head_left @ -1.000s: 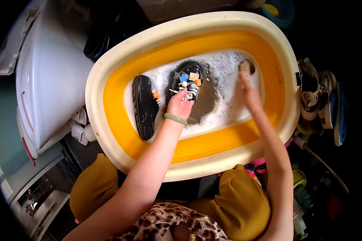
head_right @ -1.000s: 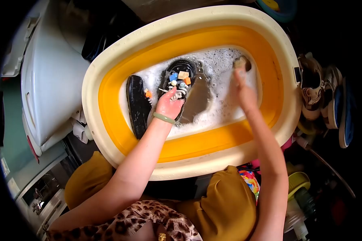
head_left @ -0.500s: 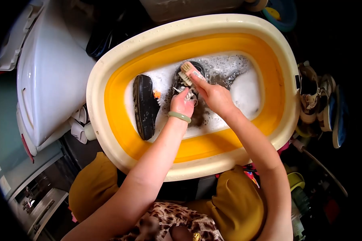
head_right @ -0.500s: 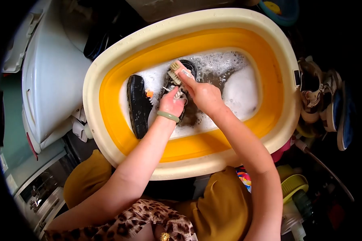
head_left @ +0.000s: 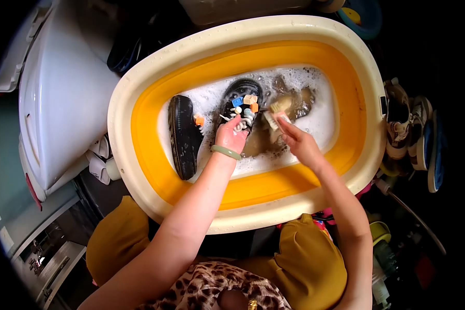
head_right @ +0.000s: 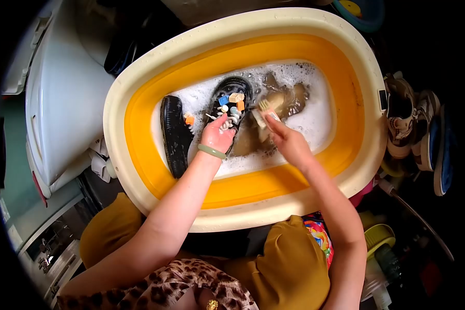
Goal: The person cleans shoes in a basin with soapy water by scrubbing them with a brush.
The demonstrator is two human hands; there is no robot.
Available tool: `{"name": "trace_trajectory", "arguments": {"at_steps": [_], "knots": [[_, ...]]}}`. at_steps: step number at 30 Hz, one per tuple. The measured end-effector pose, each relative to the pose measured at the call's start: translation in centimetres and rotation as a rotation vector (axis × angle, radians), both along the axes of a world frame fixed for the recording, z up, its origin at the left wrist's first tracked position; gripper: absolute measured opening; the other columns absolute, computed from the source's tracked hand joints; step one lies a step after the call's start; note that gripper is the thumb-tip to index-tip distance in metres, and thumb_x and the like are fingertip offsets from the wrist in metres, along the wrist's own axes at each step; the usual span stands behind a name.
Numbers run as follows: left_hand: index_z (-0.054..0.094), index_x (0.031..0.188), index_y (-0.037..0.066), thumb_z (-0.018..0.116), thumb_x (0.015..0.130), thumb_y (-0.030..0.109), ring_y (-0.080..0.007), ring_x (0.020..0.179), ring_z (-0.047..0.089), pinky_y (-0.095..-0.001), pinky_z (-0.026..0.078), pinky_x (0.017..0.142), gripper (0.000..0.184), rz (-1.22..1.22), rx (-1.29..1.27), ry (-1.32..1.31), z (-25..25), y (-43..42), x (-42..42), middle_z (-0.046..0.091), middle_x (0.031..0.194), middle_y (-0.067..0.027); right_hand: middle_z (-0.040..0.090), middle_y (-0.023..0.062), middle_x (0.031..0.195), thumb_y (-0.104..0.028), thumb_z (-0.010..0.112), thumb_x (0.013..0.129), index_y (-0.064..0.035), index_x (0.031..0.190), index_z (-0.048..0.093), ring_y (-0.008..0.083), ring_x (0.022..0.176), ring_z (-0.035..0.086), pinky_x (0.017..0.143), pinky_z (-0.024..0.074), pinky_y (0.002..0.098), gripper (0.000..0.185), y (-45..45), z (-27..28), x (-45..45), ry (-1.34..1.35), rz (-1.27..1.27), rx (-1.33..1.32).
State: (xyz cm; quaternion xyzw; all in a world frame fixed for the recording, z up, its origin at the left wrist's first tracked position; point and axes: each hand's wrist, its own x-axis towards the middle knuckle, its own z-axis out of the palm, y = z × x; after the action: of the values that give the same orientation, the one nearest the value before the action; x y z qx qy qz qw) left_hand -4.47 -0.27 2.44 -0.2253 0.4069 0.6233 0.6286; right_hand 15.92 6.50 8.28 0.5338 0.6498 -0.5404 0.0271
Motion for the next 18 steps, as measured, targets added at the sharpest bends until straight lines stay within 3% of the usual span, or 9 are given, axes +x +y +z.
{"name": "trace_trajectory", "arguments": {"at_steps": [1,3,4,5,7,12,15,17,18], "knots": [[0.057,0.099,0.006,0.052,0.087,0.011,-0.0194,0.088,0.057,-0.0331,0.041,0.078,0.013,0.007,-0.001,0.002,0.5,0.2,0.0,0.062,0.095,-0.0069,0.059,0.0141,0.111,-0.019,0.054,0.087,-0.0261,0.129,0.046,0.0307,0.095,0.061,0.078,0.0475,0.0327,0.043,-0.4,2.7,-1.7,0.071,-0.116,-0.037],[0.057,0.098,0.002,0.051,0.087,0.009,-0.0185,0.090,0.056,-0.0335,0.043,0.077,0.014,0.035,-0.042,-0.054,1.7,0.6,0.3,0.060,0.098,-0.0086,0.064,0.0117,0.105,-0.010,0.054,0.088,-0.0229,0.130,0.047,0.0135,0.072,0.061,0.063,0.0469,0.0298,0.045,-1.5,4.6,-3.1,0.210,0.045,0.328],[0.055,0.102,0.000,0.051,0.086,0.008,-0.0188,0.091,0.055,-0.0331,0.044,0.078,0.018,0.088,-0.154,0.022,1.7,0.7,0.6,0.058,0.102,-0.0101,0.064,0.0170,0.084,-0.010,0.057,0.085,-0.0262,0.128,0.049,0.0227,0.060,0.061,0.057,0.0479,0.0346,0.046,-1.9,5.3,-3.8,0.114,0.227,0.410],[0.055,0.106,0.001,0.051,0.085,0.007,-0.0180,0.089,0.054,-0.0329,0.044,0.077,0.022,0.104,-0.050,-0.033,1.8,0.7,0.8,0.059,0.101,-0.0088,0.059,0.0180,0.066,-0.014,0.056,0.085,-0.0291,0.126,0.050,0.0321,0.055,0.059,0.054,0.0480,0.0393,0.044,-1.7,5.8,-4.6,0.093,0.374,0.462],[0.054,0.109,0.005,0.047,0.089,0.012,-0.0189,0.096,0.054,-0.0324,0.041,0.084,0.022,-0.001,-0.066,0.021,0.6,0.1,0.9,0.057,0.109,-0.0071,0.061,0.0168,0.065,-0.019,0.050,0.087,-0.0332,0.129,0.044,0.0359,0.055,0.059,0.052,0.0475,0.0426,0.044,0.2,3.9,-6.4,-0.220,0.631,0.500],[0.058,0.100,0.007,0.054,0.086,0.007,-0.0180,0.087,0.057,-0.0328,0.040,0.074,0.015,0.048,-0.013,0.042,1.0,0.8,0.6,0.062,0.093,-0.0048,0.063,0.0184,0.081,-0.026,0.047,0.089,-0.0322,0.128,0.045,0.0290,0.067,0.062,0.058,0.0473,0.0371,0.039,6.0,-0.6,-7.6,-0.010,0.271,0.518],[0.059,0.095,0.005,0.057,0.084,0.006,-0.0186,0.082,0.059,-0.0325,0.043,0.073,0.011,0.029,-0.015,0.025,0.1,0.3,-0.6,0.063,0.088,-0.0052,0.064,0.0180,0.087,-0.023,0.047,0.090,-0.0320,0.126,0.049,0.0283,0.070,0.062,0.064,0.0472,0.0397,0.037,7.8,-1.9,-2.0,-0.035,-0.129,0.121],[0.059,0.095,0.004,0.057,0.084,0.005,-0.0193,0.079,0.059,-0.0323,0.042,0.073,0.012,-0.007,0.051,-0.042,-1.0,-0.2,-1.0,0.062,0.088,-0.0060,0.065,0.0144,0.088,-0.018,0.048,0.090,-0.0305,0.128,0.047,0.0295,0.072,0.061,0.067,0.0470,0.0419,0.040,6.7,-3.5,1.2,0.049,-0.325,0.299],[0.057,0.100,0.005,0.055,0.084,0.008,-0.0203,0.087,0.058,-0.0338,0.043,0.081,0.016,-0.031,0.097,-0.026,-1.5,-0.6,-1.1,0.063,0.092,-0.0066,0.065,0.0144,0.088,-0.018,0.048,0.090,-0.0305,0.128,0.047,0.0295,0.072,0.061,0.067,0.0470,0.0419,0.040,5.8,-3.6,2.0,0.045,-0.317,0.288]]}}
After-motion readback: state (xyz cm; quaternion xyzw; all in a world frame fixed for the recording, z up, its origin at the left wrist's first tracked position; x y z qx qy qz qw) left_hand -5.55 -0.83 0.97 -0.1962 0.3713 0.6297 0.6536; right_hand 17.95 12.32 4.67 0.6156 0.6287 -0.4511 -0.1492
